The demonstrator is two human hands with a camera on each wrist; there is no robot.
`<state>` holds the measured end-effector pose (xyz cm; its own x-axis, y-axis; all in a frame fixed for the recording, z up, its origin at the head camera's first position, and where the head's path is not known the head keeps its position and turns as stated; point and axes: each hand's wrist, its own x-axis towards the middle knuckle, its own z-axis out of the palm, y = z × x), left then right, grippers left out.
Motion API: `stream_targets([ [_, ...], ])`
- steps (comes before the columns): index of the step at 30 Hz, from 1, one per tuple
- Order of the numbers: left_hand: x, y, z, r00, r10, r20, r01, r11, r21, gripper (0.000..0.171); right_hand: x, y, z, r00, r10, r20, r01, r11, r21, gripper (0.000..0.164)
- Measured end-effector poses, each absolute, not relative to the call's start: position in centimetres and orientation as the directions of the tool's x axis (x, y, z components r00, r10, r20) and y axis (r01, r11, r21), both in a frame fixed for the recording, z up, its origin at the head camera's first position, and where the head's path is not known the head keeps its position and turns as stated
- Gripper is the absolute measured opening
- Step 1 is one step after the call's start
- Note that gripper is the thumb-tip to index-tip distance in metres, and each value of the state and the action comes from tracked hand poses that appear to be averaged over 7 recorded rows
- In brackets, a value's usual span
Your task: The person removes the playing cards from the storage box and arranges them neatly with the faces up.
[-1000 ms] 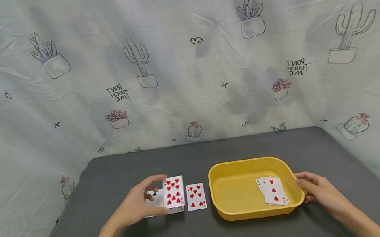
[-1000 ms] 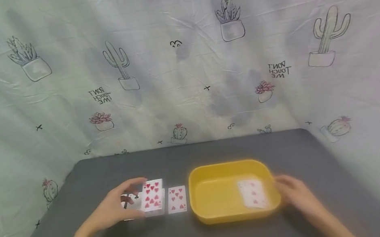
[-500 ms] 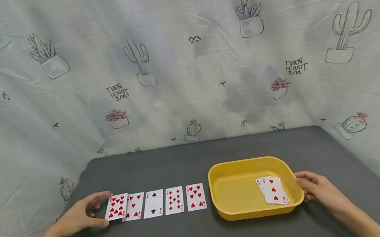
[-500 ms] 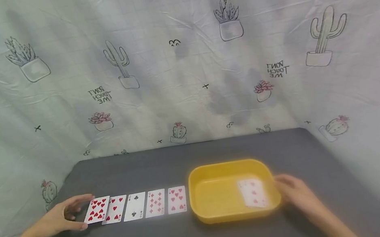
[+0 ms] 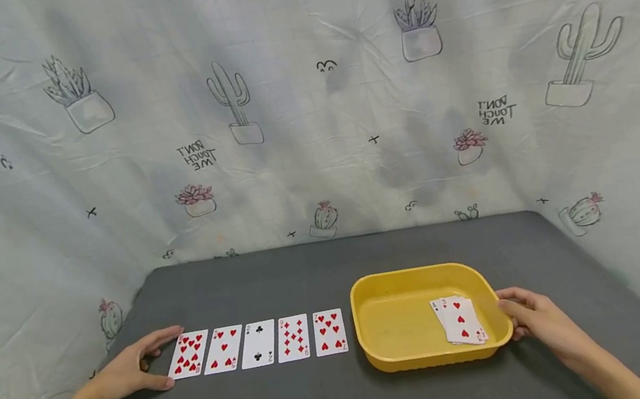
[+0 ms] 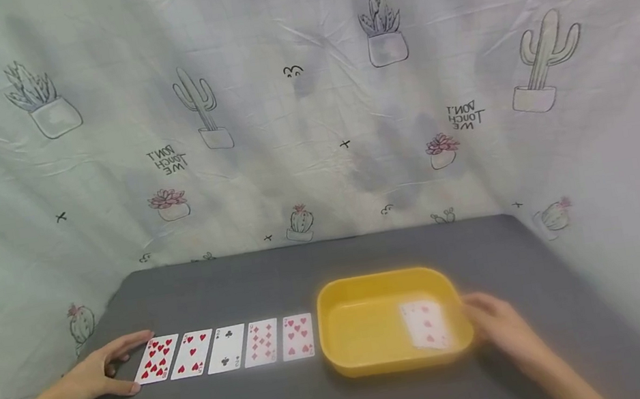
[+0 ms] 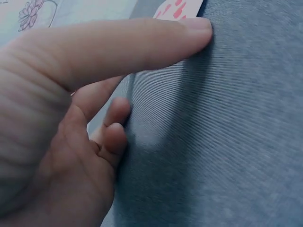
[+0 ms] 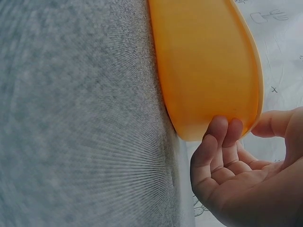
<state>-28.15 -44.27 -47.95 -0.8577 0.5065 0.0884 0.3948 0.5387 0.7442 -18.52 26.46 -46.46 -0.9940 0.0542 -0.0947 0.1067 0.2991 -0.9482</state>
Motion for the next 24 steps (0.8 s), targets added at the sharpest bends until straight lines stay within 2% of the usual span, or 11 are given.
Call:
stream_targets([
  [24, -27.67, -43.66, -48.56, -0.882, 0.465, 0.077, 0.372, 0.585, 0.721, 0.092, -19.03, 26.66, -46.46, -0.993, 0.068, -0.099, 0.116, 0.325, -0.939, 0.048],
])
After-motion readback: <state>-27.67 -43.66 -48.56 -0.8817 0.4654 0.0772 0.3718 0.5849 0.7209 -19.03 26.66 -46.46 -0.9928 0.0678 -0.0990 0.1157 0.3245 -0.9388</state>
